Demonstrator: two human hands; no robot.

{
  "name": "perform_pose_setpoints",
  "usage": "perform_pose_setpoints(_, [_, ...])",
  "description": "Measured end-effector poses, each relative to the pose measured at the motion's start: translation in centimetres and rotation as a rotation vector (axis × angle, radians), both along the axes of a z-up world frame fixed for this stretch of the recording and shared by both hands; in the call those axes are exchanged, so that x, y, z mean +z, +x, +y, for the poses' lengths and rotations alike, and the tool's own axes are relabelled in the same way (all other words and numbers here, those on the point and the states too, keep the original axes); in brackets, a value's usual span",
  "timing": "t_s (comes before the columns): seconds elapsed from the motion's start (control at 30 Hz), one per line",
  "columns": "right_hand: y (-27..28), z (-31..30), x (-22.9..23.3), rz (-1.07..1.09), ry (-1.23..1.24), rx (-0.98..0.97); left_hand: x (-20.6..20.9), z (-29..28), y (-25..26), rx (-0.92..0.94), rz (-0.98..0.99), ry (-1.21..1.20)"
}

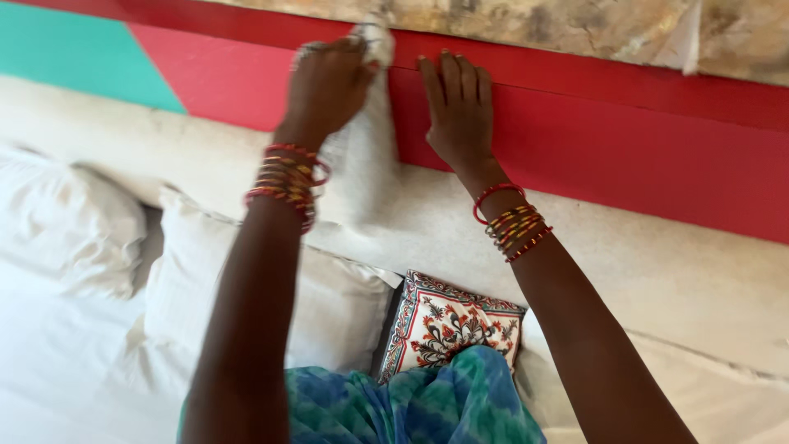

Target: The person wipes the surface of a beige upholstered headboard using a grey and white striped cloth. They move the cloth back and forth across the fabric, cleaning the area above the pillows and along the top edge where the headboard meets the wall.

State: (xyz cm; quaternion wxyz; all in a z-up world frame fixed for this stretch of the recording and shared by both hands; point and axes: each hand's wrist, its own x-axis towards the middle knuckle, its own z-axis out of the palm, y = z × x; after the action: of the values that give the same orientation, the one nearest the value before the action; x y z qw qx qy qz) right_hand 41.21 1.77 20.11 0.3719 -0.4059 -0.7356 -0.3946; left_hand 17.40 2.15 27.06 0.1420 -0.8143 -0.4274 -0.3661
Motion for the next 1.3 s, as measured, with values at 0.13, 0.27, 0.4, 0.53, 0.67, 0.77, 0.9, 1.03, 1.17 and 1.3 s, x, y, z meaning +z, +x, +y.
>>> perform_pose_setpoints(0.13, [0.3,-0.3,0.1,-0.013,-0.052,0.024,0.5,-1.7,2.6,0.13,-0.066,-0.028])
perform_pose_setpoints(0.27, [0.9,-0.7,0.1,0.006,-0.057,0.127,0.1,-0.9,3.4,0.245,-0.049,-0.013])
perform_pose_setpoints(0.4, [0.4,-1.2,0.7,0.032,-0.038,0.114,1.2,-0.9,4.2,0.399,-0.095,-0.213])
perform_pose_setpoints(0.53, [0.0,-1.2,0.8,0.068,-0.002,0.117,1.5,-1.0,3.8,0.327,-0.073,-0.163])
perform_pose_setpoints(0.67, [0.0,-1.9,1.4,0.041,-0.025,0.103,2.0,-0.4,3.0,0.258,-0.037,-0.188])
perform_pose_setpoints(0.77, [0.1,-2.4,1.0,0.027,-0.053,0.038,1.5,-0.2,3.1,0.216,0.029,-0.188])
perform_pose_setpoints(0.9, [-0.5,-1.4,0.7,0.065,0.01,-0.013,1.9,0.2,2.3,0.151,0.157,-0.119])
perform_pose_setpoints(1.03, [-1.1,-0.2,-0.8,0.153,0.043,-0.085,0.5,0.6,0.8,-0.013,0.08,0.12])
perform_pose_setpoints(1.17, [0.4,1.1,-1.7,0.099,0.079,-0.153,-1.5,1.6,0.3,-0.122,-0.074,0.283])
perform_pose_setpoints(1.3, [1.2,1.0,-2.8,0.155,0.032,-0.14,-3.7,3.6,1.0,-0.18,-0.204,0.379])
